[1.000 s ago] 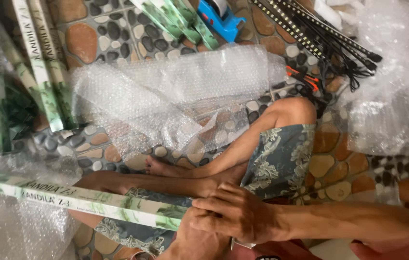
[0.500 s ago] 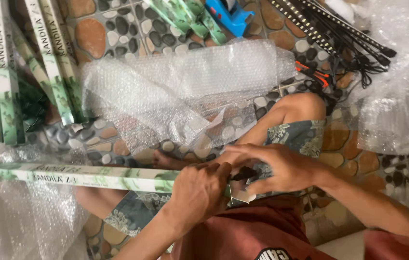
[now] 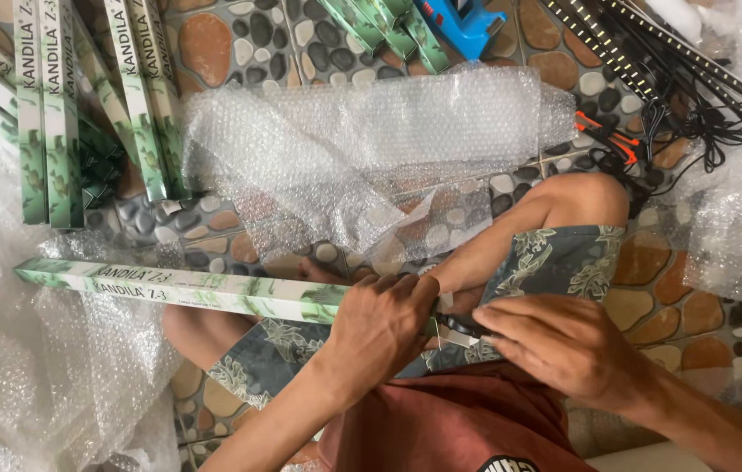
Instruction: The person prepares LED light strips for packaging by removing them from boxes, wrapping them in bubble wrap, and securing the wrap with adhesive tape.
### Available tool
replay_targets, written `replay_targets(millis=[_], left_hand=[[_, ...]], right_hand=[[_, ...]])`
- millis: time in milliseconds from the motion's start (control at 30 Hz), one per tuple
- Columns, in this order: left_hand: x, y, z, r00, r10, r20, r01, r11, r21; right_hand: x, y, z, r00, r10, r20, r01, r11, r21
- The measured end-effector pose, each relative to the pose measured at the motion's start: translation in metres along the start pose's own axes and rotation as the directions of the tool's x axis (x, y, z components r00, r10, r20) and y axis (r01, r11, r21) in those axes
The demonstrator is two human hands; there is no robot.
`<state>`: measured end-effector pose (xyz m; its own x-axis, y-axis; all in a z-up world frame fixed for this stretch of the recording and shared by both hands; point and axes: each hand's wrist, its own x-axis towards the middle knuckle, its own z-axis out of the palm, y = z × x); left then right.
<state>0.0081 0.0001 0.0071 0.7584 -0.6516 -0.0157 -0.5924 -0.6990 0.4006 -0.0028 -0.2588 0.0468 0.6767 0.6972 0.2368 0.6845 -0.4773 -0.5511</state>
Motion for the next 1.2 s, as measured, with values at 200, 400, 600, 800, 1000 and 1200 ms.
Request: replay_targets(millis=[200,400,600,800,1000,1200], left_hand=[[-0.005,-0.001,0.004,0.998,0.031,-0.063,-0.032,0.999,-0.005],[-0.004,0.007,0.011,0.994,-0.019,-0.11,0.012,0.998,-0.057],[-0.007,0.015,0.009,0.997,0.007,-0.071,-0.011,0.998,-0.061],[-0.013,0.015,0.017,0.999,0.005,-0.032,-0.008,0.994,-0.112],[-0.011,0.018,0.016,1.0,-0.003,-0.007,0.002,0.994,-0.109],[-0.018,0.024,0.005,1.0,0.006,-0.017,-0.009,0.99,-0.141]], right_hand=[[0.0,0.004,0.008,0.991,0.077,-0.108,-0.051,0.972,0.228],[0.025,0.003,0.021,0.994,0.072,0.082,-0.093,0.955,0.282],[0.038,-0.017,0.027,0.999,-0.011,0.037,-0.001,0.952,0.307],[0.022,-0.02,0.04,0.999,0.046,-0.003,-0.044,0.973,0.226],[0.022,-0.013,0.05,0.994,0.102,-0.033,-0.09,0.959,0.27],[0.013,-0.015,0.054,0.964,0.253,-0.083,-0.218,0.929,0.298]])
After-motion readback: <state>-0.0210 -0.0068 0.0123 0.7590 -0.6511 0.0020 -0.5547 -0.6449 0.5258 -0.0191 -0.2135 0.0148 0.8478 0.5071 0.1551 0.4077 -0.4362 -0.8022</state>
